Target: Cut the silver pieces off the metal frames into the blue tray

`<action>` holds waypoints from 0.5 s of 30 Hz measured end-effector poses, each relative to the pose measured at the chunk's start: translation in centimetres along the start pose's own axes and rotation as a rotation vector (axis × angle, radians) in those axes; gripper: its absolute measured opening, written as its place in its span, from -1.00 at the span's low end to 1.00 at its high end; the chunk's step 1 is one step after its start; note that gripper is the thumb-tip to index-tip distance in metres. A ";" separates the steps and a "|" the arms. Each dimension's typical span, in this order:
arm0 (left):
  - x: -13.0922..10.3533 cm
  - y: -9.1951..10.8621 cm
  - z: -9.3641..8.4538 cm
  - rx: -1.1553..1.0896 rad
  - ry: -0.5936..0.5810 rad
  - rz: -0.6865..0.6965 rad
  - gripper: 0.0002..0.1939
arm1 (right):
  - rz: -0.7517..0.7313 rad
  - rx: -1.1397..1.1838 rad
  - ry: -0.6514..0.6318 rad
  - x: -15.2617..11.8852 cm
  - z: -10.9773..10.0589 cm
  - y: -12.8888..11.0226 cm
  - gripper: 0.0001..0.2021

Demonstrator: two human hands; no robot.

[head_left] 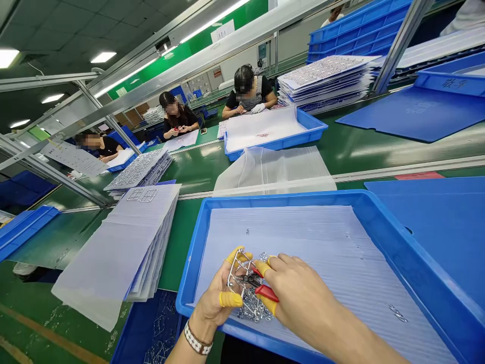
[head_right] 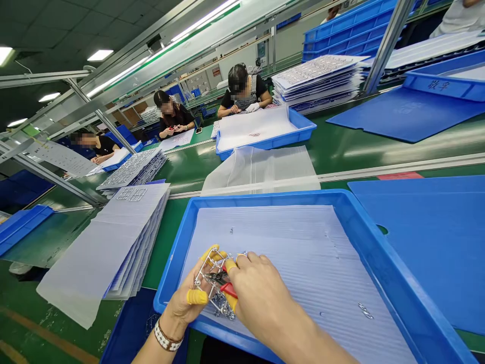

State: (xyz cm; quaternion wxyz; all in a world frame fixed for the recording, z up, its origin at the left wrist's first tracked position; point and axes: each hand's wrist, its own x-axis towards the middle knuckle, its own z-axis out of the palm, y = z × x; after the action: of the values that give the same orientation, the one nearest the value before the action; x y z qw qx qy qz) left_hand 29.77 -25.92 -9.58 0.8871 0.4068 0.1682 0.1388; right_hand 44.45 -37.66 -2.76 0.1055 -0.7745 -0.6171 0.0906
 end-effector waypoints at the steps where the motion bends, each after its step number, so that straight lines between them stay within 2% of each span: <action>1: 0.0 0.0 -0.1 0.013 0.006 0.002 -0.03 | 0.002 -0.005 -0.005 0.0 0.0 -0.1 -0.83; 5: 0.0 -0.3 -0.6 0.051 0.012 0.004 -0.01 | 0.001 -0.032 -0.002 0.0 0.1 -0.4 -0.91; 9: 0.1 -0.3 -0.7 0.067 0.014 0.017 0.00 | -0.001 -0.049 0.009 0.2 0.2 -0.6 -0.88; 15: 0.1 0.0 -0.5 0.120 0.016 0.045 -0.01 | 0.019 -0.039 -0.054 0.4 0.1 -0.6 -0.87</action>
State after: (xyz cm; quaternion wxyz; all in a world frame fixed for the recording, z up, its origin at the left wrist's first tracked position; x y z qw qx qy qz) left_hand 29.68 -25.50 -9.88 0.8564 0.4619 0.1742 0.1515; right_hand 43.93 -37.18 -2.64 0.0729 -0.7794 -0.6142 0.1002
